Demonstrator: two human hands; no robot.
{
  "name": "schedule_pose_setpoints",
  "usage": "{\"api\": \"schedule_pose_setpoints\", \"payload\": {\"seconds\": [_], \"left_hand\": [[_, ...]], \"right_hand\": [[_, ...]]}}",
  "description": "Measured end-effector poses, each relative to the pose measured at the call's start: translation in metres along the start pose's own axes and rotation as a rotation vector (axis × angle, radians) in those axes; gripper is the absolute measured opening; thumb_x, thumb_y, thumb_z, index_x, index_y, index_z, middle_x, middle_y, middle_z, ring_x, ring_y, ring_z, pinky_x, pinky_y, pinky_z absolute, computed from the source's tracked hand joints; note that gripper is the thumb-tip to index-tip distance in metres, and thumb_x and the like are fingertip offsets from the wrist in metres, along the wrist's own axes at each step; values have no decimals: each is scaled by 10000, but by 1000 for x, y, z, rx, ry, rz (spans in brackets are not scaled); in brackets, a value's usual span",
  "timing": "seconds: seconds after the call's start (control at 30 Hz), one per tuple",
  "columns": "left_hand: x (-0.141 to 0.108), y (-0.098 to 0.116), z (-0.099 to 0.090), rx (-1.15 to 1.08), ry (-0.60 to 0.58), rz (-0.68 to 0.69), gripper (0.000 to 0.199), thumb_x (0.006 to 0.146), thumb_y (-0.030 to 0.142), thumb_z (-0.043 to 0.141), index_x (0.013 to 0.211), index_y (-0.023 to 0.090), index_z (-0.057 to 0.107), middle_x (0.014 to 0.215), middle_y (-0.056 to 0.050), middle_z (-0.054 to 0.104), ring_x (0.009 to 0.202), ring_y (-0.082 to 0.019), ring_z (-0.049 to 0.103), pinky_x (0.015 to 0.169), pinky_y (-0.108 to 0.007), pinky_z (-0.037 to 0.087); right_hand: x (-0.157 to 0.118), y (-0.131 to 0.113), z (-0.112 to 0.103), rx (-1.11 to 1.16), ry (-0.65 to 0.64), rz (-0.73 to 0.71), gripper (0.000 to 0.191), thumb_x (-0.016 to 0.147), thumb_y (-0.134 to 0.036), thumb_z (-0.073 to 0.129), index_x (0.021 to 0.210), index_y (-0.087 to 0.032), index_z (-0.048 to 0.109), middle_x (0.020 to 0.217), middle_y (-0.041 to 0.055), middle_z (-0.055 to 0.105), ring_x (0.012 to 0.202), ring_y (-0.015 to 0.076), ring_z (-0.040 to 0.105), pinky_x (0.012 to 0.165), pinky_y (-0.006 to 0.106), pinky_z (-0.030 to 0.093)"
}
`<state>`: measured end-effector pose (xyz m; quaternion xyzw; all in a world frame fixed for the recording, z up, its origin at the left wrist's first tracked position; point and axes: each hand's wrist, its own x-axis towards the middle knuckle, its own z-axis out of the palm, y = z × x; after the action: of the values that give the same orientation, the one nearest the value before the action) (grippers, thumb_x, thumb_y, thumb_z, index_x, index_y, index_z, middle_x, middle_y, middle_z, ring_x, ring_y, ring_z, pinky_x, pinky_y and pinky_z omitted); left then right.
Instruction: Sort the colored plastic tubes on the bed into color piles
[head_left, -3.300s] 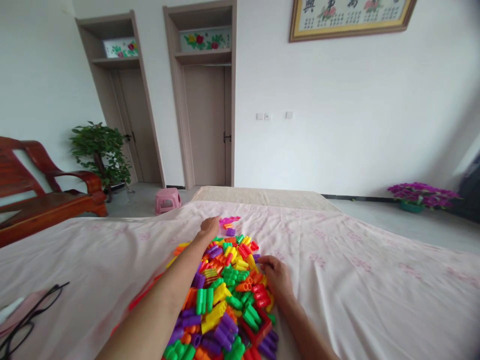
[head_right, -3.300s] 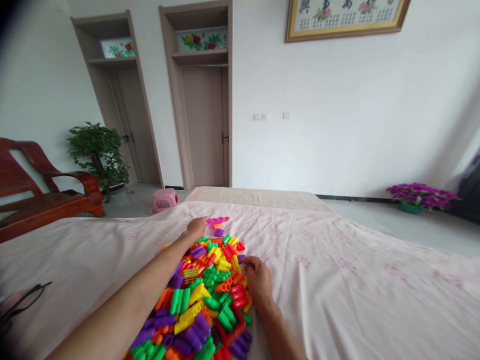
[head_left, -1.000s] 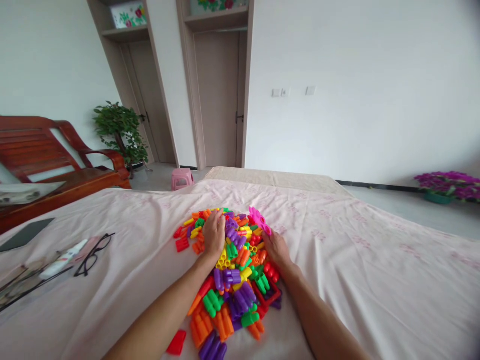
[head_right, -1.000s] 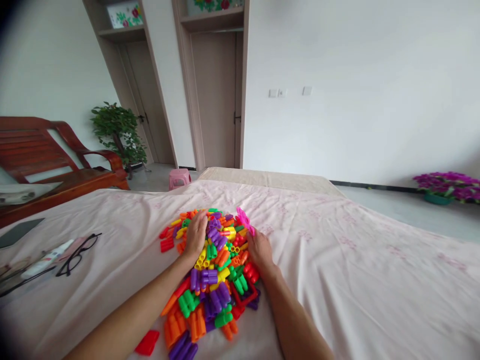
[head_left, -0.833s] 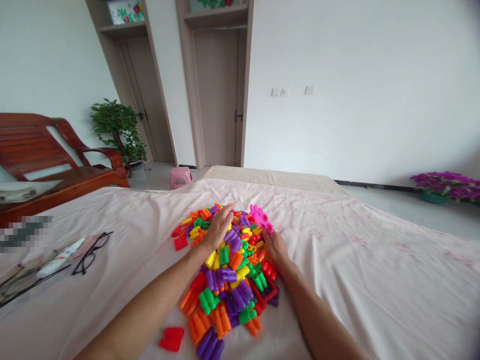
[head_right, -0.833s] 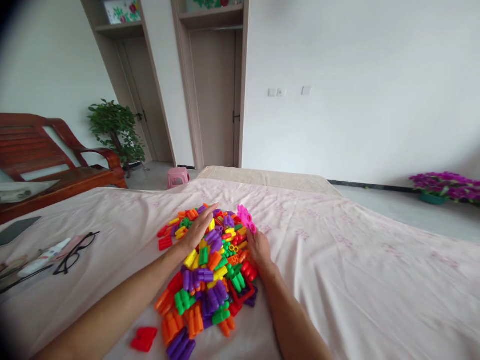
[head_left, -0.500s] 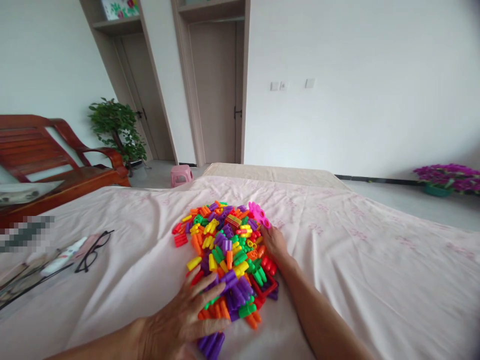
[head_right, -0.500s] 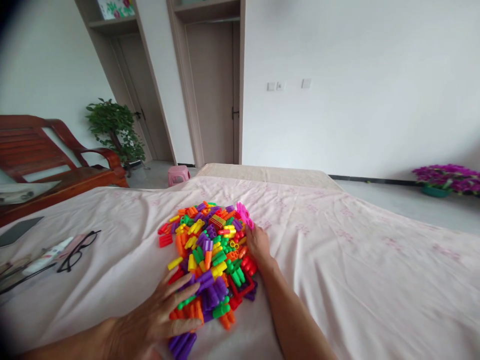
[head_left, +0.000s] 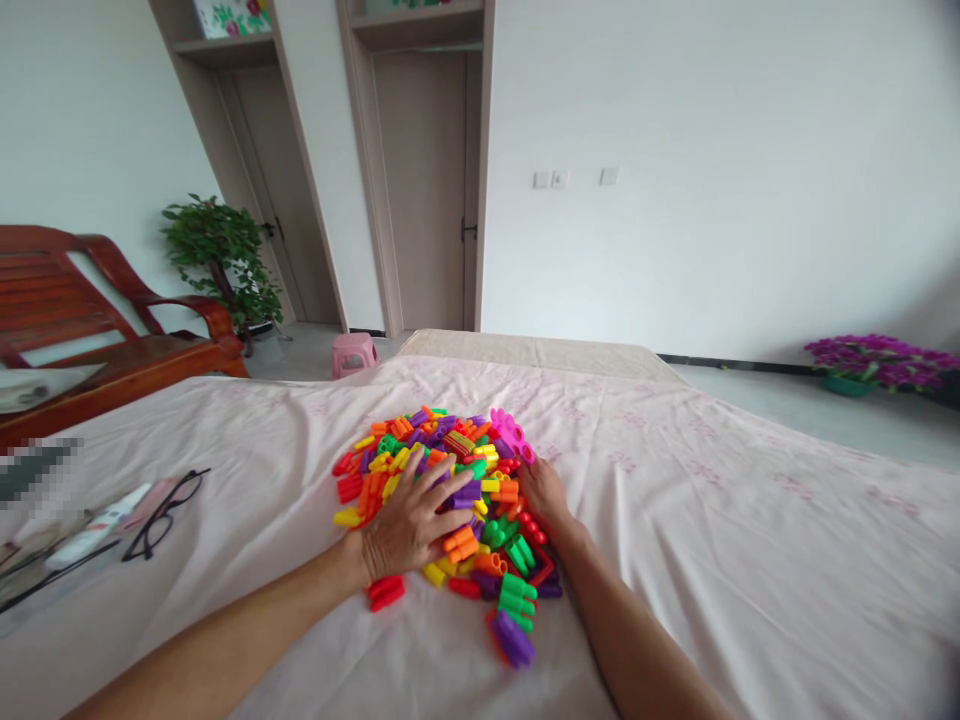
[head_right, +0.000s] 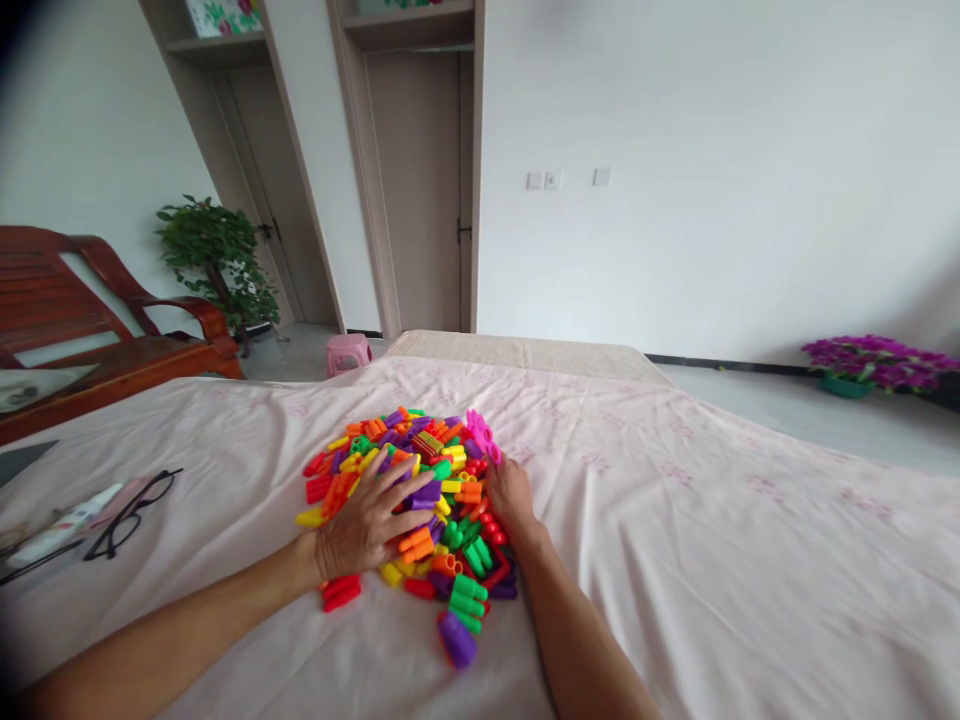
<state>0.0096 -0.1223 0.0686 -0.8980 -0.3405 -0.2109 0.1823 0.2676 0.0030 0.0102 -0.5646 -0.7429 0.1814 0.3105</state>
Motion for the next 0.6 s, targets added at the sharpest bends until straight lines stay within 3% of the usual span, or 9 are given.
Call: {"api": "schedule_pose_setpoints", "payload": {"seconds": [0.23,0.33,0.4,0.43,0.5,0.6], "left_hand": [[30,-52,23,-85,39,-203,264,947,274,533,1122,249,729,1484,-101,539,1442,-303,386,1200,-611,223],[44,-52,23,-103,121,-380,340,985,218,416,1150,217,713,1448,-112,565,1418,-290,418,1197,-584,259],[50,-34,15,-123,172,-447,389,996,216,359,1215,203,680,1464,-118,545,1431,-292,396,1200,-574,265],[51,-21,10,-137,177,-428,399,1000,230,346,1245,225,661,1482,-99,531,1440,-282,385,1212,-565,249],[49,13,-1,-237,147,-264,370,988,309,394,1266,294,638,1487,-58,533,1454,-276,368,1245,-546,177],[40,64,-6,-336,1,199,417,922,544,507,1257,326,625,1479,-21,554,1461,-284,354,1253,-581,64]], "right_hand": [[-1,-4,-3,46,7,11,476,1012,-422,254,967,-189,667,917,99,729,838,217,661,720,288,451],[0,-2,-1,76,34,26,490,1013,-440,249,967,-187,666,910,95,730,829,218,661,722,295,457],[1,0,0,117,62,54,507,1012,-460,250,954,-183,671,906,104,732,811,226,662,711,308,464],[2,2,1,140,72,68,518,1012,-472,250,948,-181,674,902,109,733,800,231,663,703,314,467],[2,4,2,170,74,82,539,1009,-495,251,937,-179,682,884,111,734,776,237,666,685,323,473],[2,6,3,165,58,69,546,1005,-506,255,933,-179,685,855,105,732,761,238,668,672,323,483]]}}
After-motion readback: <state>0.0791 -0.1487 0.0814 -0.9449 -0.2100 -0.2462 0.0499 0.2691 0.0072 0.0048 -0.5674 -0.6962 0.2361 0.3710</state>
